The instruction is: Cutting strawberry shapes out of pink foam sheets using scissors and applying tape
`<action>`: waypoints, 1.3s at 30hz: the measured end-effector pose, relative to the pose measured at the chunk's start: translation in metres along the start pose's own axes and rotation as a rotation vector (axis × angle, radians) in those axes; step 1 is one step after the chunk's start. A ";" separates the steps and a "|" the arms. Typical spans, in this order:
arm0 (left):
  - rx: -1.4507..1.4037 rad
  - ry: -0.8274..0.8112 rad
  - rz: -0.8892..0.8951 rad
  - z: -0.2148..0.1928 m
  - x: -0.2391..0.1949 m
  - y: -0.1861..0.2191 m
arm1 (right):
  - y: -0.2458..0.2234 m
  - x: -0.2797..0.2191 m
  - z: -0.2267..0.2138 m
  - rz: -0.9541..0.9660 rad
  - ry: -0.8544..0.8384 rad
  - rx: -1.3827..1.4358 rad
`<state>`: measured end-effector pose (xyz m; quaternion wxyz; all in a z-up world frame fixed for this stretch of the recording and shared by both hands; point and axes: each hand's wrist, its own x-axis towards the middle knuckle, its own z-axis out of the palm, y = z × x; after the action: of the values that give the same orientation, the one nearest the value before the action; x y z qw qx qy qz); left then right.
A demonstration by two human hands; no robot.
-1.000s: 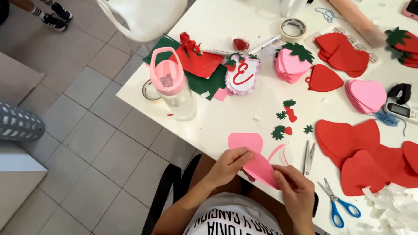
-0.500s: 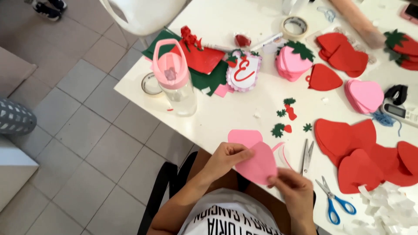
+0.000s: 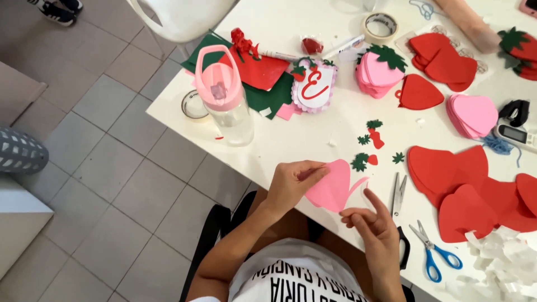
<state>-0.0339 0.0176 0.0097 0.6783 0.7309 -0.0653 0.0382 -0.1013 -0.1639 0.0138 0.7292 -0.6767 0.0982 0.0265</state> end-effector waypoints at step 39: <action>-0.275 -0.161 -0.195 0.030 0.019 -0.017 | 0.063 0.004 -0.098 -0.056 0.519 -1.375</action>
<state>-0.0138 -0.0115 -0.0063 0.7649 0.6349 -0.0529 -0.0955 -0.1187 -0.2563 -0.0550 0.0937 -0.9680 0.2116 -0.0975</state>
